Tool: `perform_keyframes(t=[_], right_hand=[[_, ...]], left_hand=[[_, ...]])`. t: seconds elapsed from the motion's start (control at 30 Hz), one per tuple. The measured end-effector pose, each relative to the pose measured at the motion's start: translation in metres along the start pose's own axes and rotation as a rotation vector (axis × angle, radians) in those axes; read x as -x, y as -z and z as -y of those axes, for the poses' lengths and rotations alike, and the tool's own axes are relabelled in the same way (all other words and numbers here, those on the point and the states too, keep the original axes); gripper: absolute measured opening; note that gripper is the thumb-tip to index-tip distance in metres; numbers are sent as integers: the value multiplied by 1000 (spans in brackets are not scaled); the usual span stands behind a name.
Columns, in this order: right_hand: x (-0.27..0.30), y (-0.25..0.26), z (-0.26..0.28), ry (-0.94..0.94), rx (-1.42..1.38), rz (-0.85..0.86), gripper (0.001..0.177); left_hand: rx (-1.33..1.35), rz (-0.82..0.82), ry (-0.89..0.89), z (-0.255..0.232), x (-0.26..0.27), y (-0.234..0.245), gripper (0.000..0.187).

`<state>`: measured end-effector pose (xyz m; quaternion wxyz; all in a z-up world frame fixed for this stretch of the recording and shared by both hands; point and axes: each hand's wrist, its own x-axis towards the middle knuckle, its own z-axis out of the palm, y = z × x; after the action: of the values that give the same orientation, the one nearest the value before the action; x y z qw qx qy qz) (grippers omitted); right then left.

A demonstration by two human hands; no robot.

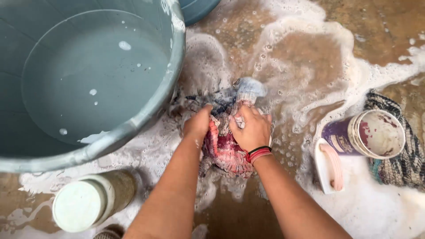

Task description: Washing and scrubbing a small rug with soap, water, and a scrub brush on a concrete floor.

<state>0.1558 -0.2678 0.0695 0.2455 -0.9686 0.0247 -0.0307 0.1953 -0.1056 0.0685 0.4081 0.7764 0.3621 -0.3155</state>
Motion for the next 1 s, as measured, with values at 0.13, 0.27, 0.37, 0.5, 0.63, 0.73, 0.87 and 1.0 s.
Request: perform_keyframes(t=[0.13,0.27,0.37,0.5,0.63,0.73,0.87,1.0], right_hand=[[47,23,15,283,-17,-31,13],[82,42,40,465,-186,-7,75],[98,71,77,93,22,496,102],[116,38,49,186,-248,281,77],[116,72,70,153,14,497,60],[112,56,63,90,-11,515,53],[96,45,43,-284,13,-111,97],[88,1,-28,-774,-142,15,128]], left_hand=[[338,76,67,27,-10,21,64],[261,368,51,45,12,41,51],[196,261,-101,88,-38,21,65],[432,222,-122,71,56,53,74],[290,216,-168,56,81,52,94],[-147,101,-183,69,51,32,84],[10,63,-190,81,91,27,49],[-166,-106,-519,101,84,11,39]])
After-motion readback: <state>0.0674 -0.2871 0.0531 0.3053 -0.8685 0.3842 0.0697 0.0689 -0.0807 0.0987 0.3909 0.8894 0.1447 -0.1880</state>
